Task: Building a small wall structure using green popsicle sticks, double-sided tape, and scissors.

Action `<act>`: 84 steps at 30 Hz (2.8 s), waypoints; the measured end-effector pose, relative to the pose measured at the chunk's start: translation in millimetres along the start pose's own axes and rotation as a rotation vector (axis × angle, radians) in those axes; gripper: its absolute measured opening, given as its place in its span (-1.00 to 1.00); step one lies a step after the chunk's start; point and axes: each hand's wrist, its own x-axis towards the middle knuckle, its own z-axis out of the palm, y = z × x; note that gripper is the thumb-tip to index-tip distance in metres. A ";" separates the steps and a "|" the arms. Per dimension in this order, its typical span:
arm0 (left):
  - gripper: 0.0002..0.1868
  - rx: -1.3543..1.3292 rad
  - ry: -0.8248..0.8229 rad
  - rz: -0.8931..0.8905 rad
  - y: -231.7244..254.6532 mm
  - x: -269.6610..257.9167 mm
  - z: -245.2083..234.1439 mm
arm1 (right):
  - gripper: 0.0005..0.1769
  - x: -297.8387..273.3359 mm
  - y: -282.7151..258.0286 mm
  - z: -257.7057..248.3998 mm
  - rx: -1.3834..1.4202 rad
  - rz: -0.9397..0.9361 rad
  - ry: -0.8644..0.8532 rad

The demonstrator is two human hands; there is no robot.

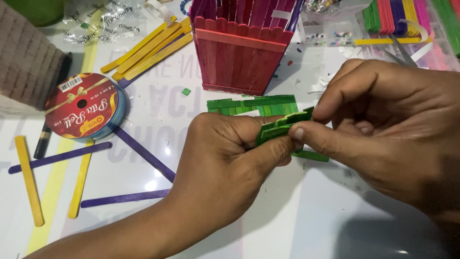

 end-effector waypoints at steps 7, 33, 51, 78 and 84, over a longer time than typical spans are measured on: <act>-0.70 -0.040 -0.008 0.037 0.0 -0.9 0.5 | -0.58 -0.1 0.7 -0.1 0.032 0.090 0.025; -0.88 -0.308 -0.065 -0.206 0.3 6.7 2.8 | -0.87 2.6 42.2 10.4 0.433 -0.242 -0.127; -0.80 -0.359 -0.076 -0.348 5.1 13.4 0.5 | -0.39 19.6 60.6 -2.2 0.845 0.133 -0.320; -0.84 -0.460 0.015 -0.296 1.5 16.3 2.1 | -0.91 8.7 51.1 12.7 0.732 0.112 -0.131; -0.86 -0.398 0.059 -0.261 3.4 15.1 2.4 | -0.90 11.6 45.8 9.0 0.633 0.056 -0.134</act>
